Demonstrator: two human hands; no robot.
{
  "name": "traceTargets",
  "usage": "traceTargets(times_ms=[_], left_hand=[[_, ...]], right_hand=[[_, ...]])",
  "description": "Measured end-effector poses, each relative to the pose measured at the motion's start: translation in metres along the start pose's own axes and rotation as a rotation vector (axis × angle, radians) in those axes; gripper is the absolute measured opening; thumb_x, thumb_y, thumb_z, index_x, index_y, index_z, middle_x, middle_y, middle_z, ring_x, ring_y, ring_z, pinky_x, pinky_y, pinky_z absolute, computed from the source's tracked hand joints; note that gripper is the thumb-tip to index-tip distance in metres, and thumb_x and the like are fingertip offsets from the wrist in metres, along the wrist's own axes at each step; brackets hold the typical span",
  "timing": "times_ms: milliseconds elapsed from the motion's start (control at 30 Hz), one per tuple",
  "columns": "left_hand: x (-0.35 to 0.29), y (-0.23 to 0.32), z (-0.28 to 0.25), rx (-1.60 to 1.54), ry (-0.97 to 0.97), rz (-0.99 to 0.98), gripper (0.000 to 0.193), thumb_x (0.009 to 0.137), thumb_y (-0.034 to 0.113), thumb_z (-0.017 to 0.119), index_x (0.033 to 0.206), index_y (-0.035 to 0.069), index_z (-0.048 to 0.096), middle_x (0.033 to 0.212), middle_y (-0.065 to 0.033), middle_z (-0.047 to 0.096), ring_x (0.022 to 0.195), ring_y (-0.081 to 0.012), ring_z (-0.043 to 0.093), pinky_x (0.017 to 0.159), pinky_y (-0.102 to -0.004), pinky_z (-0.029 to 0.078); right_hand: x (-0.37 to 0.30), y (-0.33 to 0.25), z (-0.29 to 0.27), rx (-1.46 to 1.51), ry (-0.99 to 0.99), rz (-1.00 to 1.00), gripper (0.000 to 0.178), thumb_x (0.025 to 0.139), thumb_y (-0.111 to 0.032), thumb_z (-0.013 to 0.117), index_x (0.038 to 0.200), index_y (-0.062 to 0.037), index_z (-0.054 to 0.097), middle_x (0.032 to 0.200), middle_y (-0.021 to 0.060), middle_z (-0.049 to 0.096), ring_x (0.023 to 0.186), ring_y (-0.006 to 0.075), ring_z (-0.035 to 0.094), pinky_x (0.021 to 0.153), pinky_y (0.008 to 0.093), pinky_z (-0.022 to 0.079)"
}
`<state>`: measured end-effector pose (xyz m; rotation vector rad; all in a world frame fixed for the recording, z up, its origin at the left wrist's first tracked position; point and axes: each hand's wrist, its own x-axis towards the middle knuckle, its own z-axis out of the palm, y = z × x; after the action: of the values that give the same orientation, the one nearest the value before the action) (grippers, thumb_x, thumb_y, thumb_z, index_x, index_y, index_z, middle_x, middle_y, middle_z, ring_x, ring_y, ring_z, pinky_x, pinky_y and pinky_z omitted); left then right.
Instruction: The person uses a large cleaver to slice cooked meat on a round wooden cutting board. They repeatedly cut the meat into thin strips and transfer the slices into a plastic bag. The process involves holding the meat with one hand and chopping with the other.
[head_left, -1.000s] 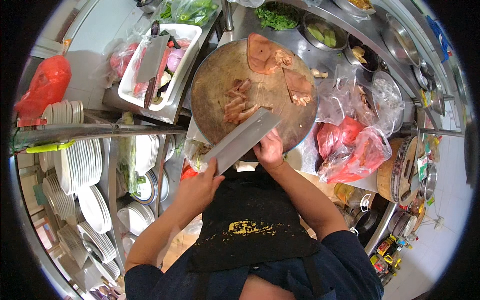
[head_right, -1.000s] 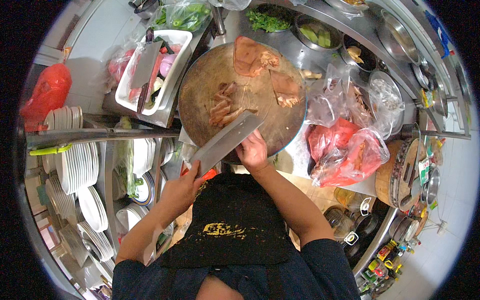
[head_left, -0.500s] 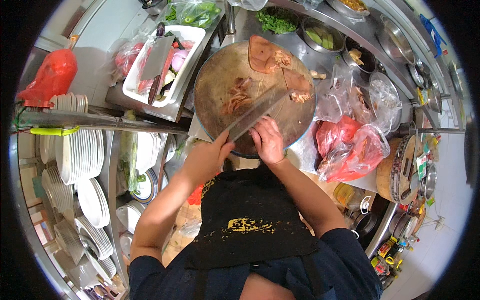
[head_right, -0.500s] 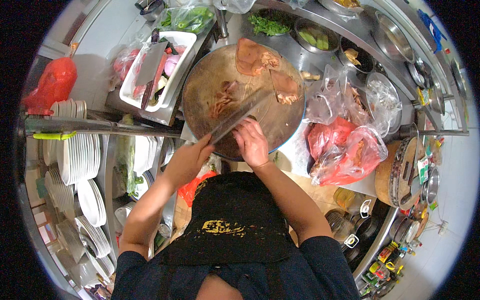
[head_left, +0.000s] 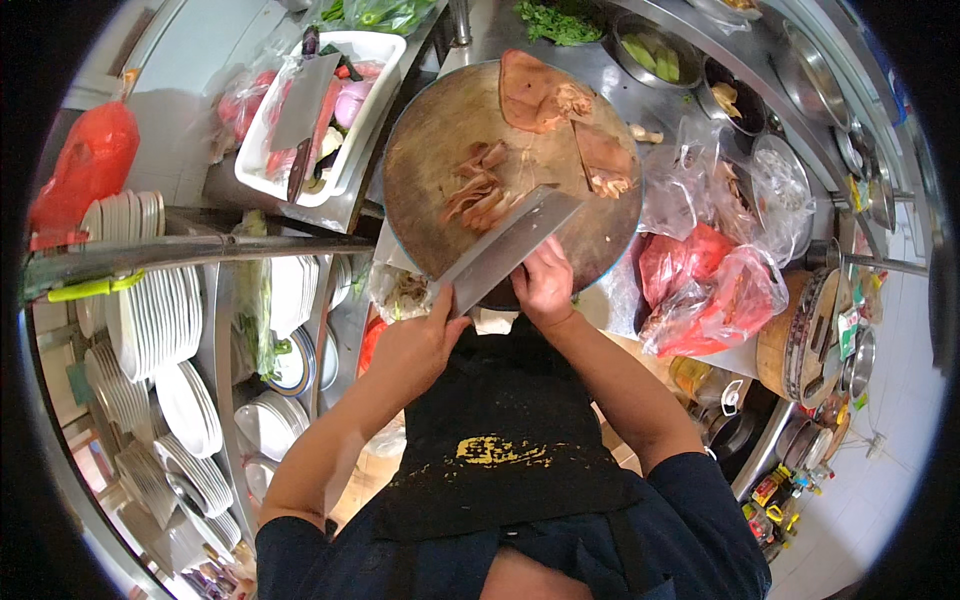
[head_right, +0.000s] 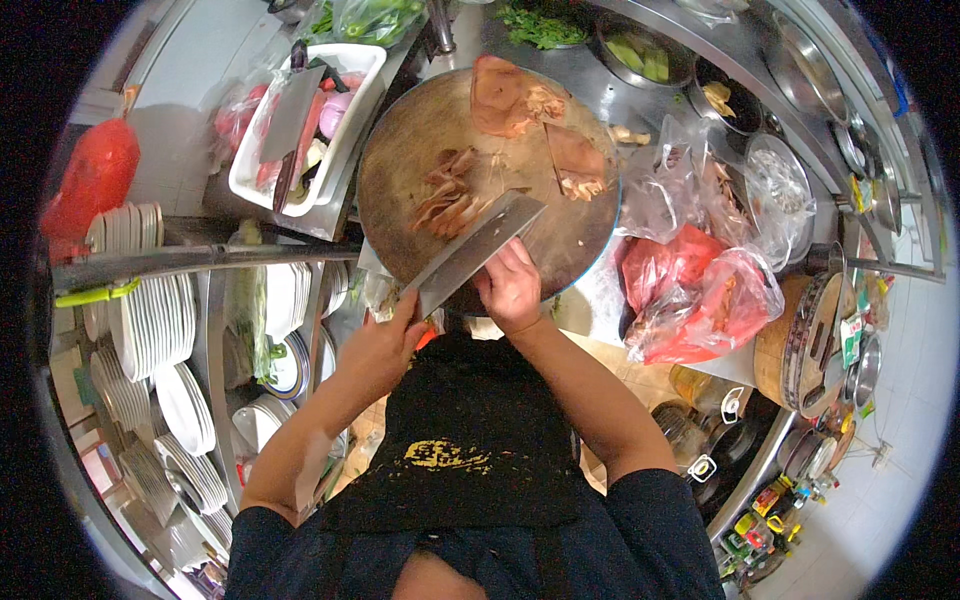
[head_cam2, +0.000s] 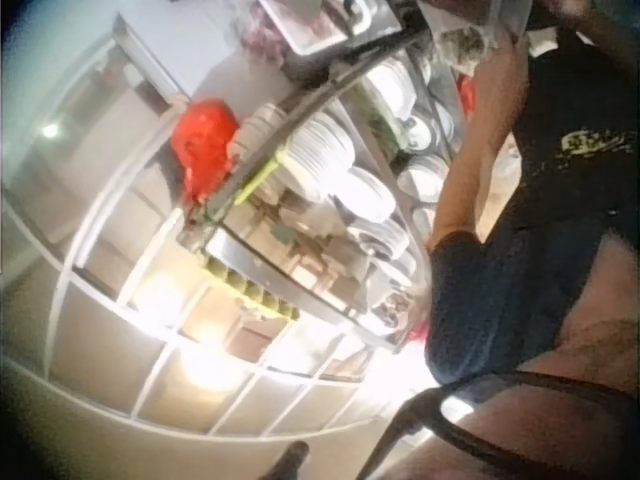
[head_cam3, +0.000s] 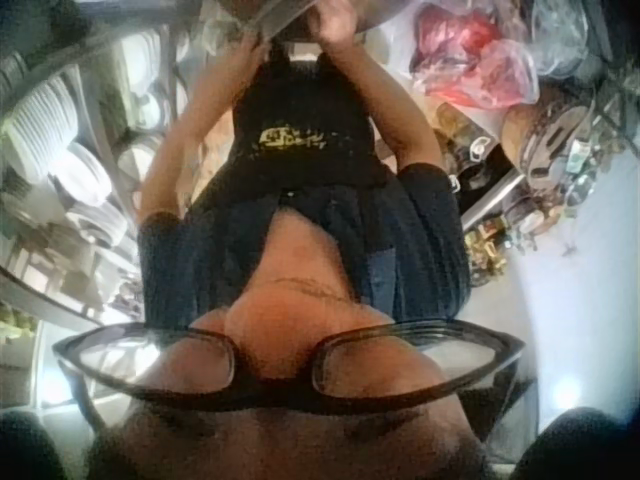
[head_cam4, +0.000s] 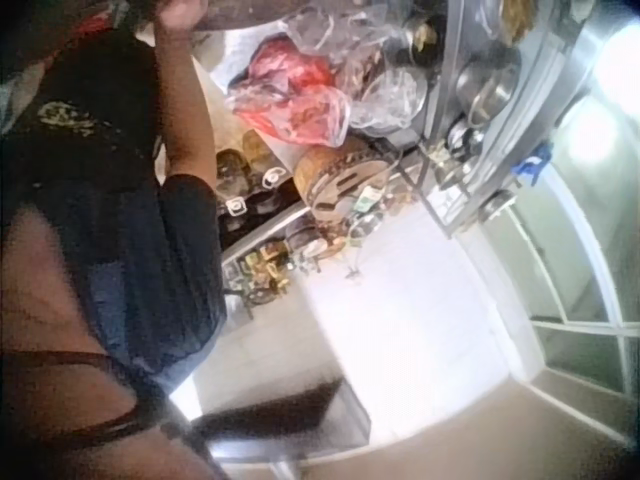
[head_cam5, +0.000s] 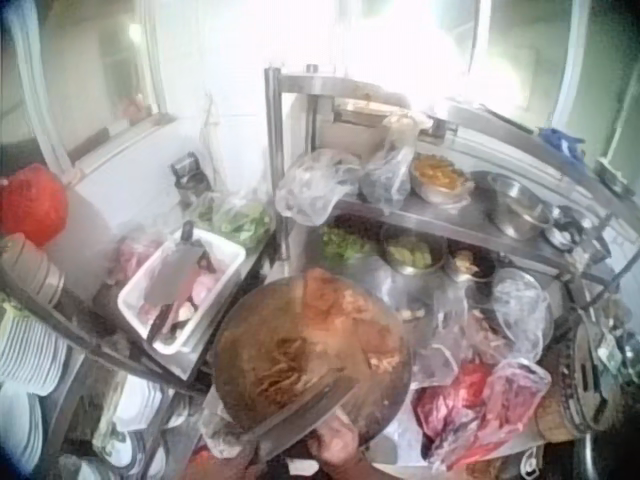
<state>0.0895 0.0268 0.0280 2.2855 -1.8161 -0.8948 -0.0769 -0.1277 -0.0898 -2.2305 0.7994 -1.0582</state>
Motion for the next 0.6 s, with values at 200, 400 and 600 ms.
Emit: traceTargets(times_ms=[200,400,600], left_hand=[[0.040,-0.007,-0.003,-0.316,0.116,0.054,0.050,0.108,0.040,0.051,0.144,0.006,0.052,0.088,-0.0304,0.071,0.087,-0.0513,0.069,0.076,-0.0579,0.054],[-0.011,-0.012,-0.024,-0.171,0.055,0.021,0.048,0.108,0.038,0.050,0.141,0.004,0.054,0.098,-0.0295,0.071,0.087,-0.0512,0.068,0.078,-0.0572,0.053],[-0.054,0.003,-0.043,-0.157,-0.107,-0.177,0.047,0.108,0.036,0.051,0.146,0.007,0.051,0.095,-0.0312,0.070,0.087,-0.0525,0.067,0.074,-0.0603,0.052]], right_hand=[[0.003,-0.004,-0.003,-0.067,-0.006,-0.031,0.018,0.088,-0.005,0.071,0.105,0.0004,0.072,0.115,0.0194,0.070,0.113,0.0430,0.063,0.100,0.0475,0.052],[0.003,-0.001,0.000,-0.137,-0.014,-0.059,0.024,0.083,-0.001,0.073,0.106,-0.0009,0.073,0.116,0.0179,0.070,0.113,0.0412,0.064,0.099,0.0471,0.053],[0.001,-0.002,-0.003,-0.112,-0.026,-0.065,0.027,0.079,-0.002,0.074,0.106,-0.0017,0.073,0.115,0.0184,0.070,0.111,0.0418,0.064,0.098,0.0467,0.053]])
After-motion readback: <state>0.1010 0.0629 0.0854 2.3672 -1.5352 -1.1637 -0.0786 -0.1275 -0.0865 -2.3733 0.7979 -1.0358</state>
